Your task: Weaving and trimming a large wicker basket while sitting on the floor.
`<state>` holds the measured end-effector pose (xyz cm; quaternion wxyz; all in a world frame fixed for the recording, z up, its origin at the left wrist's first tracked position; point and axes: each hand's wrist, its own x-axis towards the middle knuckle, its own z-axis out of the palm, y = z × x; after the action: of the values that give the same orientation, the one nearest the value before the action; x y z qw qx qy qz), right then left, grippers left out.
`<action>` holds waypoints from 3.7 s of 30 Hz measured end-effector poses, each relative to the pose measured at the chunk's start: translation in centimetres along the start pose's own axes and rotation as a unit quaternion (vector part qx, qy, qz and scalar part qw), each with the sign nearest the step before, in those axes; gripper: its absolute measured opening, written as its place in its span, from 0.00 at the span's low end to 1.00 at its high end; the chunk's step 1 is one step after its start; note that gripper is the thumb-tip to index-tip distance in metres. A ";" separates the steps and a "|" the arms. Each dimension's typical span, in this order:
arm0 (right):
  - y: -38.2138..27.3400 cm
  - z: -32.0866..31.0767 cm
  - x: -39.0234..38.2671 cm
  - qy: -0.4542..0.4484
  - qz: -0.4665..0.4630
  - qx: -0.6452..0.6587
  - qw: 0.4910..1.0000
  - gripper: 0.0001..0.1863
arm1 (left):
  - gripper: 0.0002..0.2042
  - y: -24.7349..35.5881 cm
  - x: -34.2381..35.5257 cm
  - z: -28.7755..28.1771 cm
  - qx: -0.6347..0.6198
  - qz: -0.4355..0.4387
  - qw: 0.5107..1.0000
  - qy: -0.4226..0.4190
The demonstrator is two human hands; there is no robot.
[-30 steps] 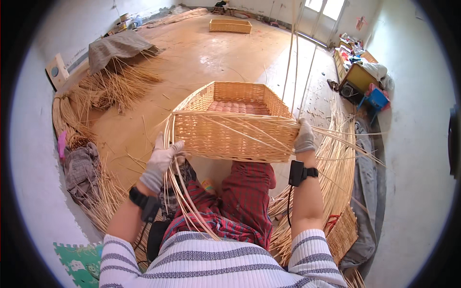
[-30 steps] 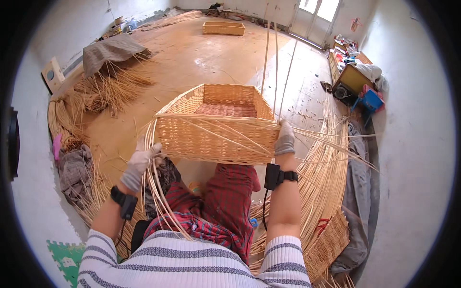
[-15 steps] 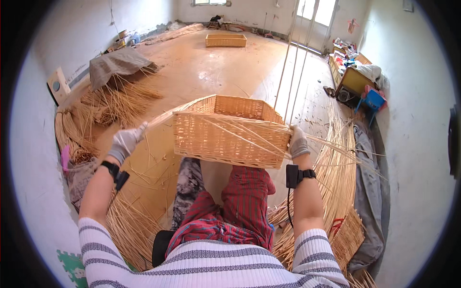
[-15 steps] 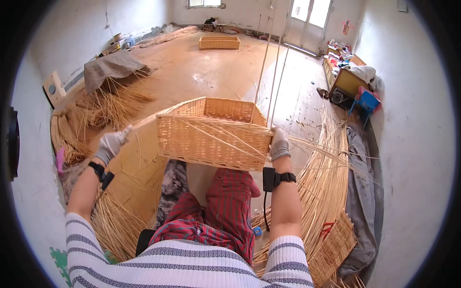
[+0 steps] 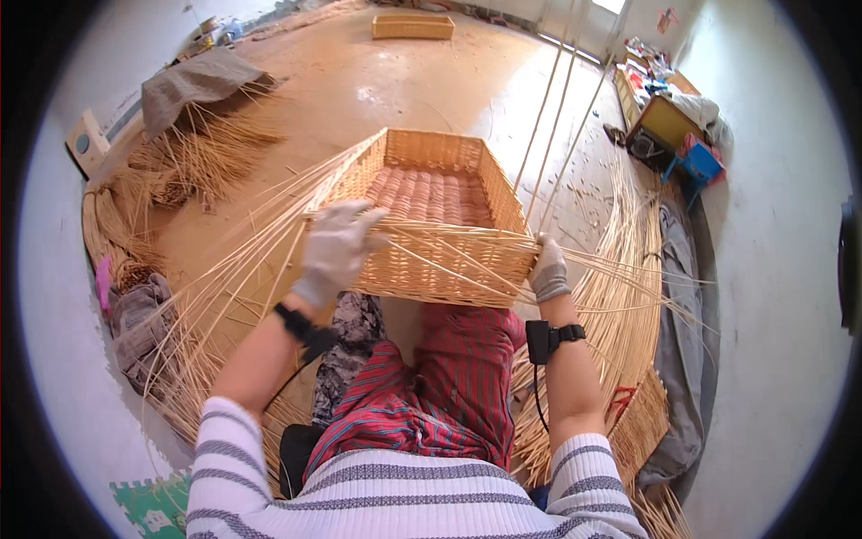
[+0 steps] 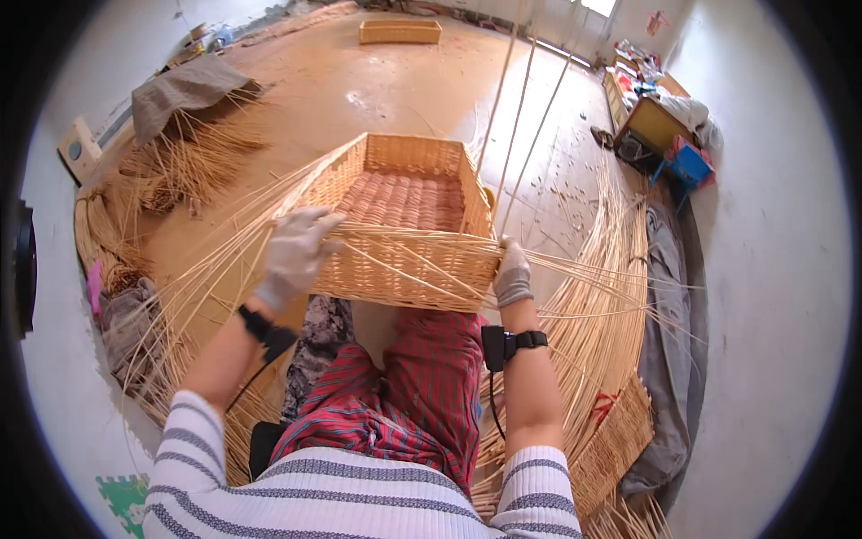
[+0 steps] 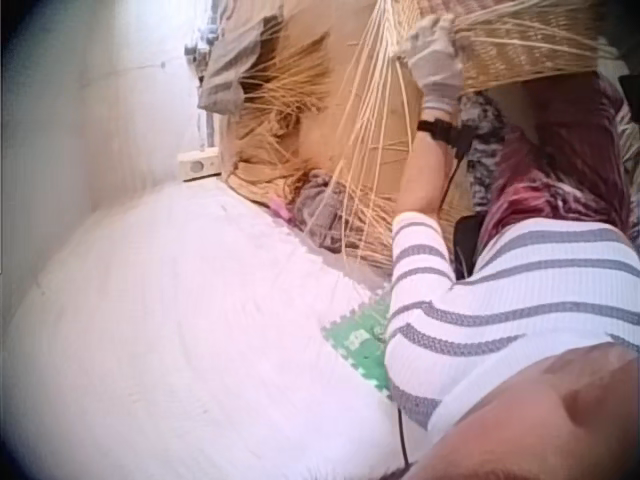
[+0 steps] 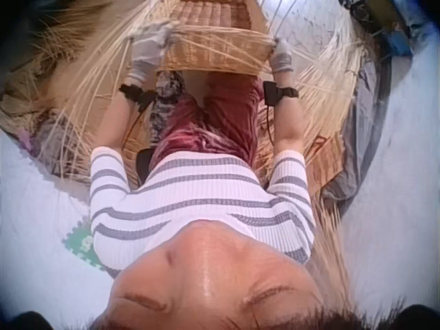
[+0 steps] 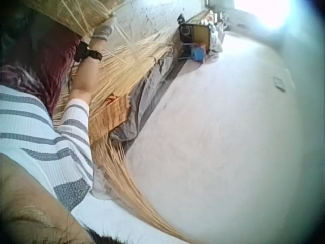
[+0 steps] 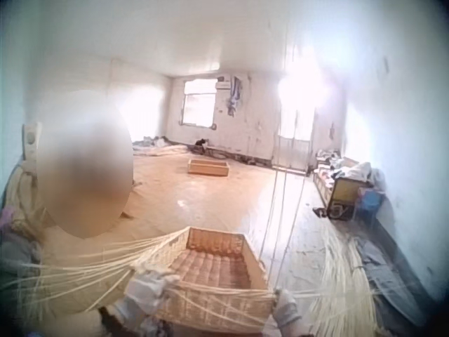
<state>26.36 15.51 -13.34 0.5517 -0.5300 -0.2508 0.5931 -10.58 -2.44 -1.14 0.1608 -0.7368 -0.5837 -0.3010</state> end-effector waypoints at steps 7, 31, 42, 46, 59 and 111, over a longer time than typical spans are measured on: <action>0.9 -1.0 -2.4 -0.009 0.002 -0.055 0.998 0.14 | 0.29 0.7 4.1 12.6 0.008 -0.136 0.980 -0.145; 3.8 1.0 -3.0 0.017 -0.056 -0.054 0.997 0.15 | 0.32 8.1 10.2 13.5 -0.093 0.104 0.893 -0.428; 5.1 4.5 -3.1 0.081 -0.130 0.000 0.988 0.12 | 0.29 7.0 14.2 15.9 -0.031 0.133 0.801 -0.582; 4.1 3.0 -2.5 0.050 -0.044 -0.041 0.997 0.10 | 0.24 6.7 14.0 15.6 -0.057 0.152 0.784 -0.599; 4.9 -0.4 -1.8 0.074 0.040 -0.098 0.992 0.11 | 0.25 7.5 14.0 14.0 -0.720 -0.181 0.585 -0.327; 7.6 3.6 -6.0 0.062 -0.042 0.038 0.996 0.09 | 0.17 6.9 8.9 19.0 -0.495 0.047 0.752 -0.433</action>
<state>19.11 9.04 -16.79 0.6103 -0.5332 -0.2151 0.5450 2.13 13.70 -9.30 -0.4825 -0.7911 -0.3250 -0.1893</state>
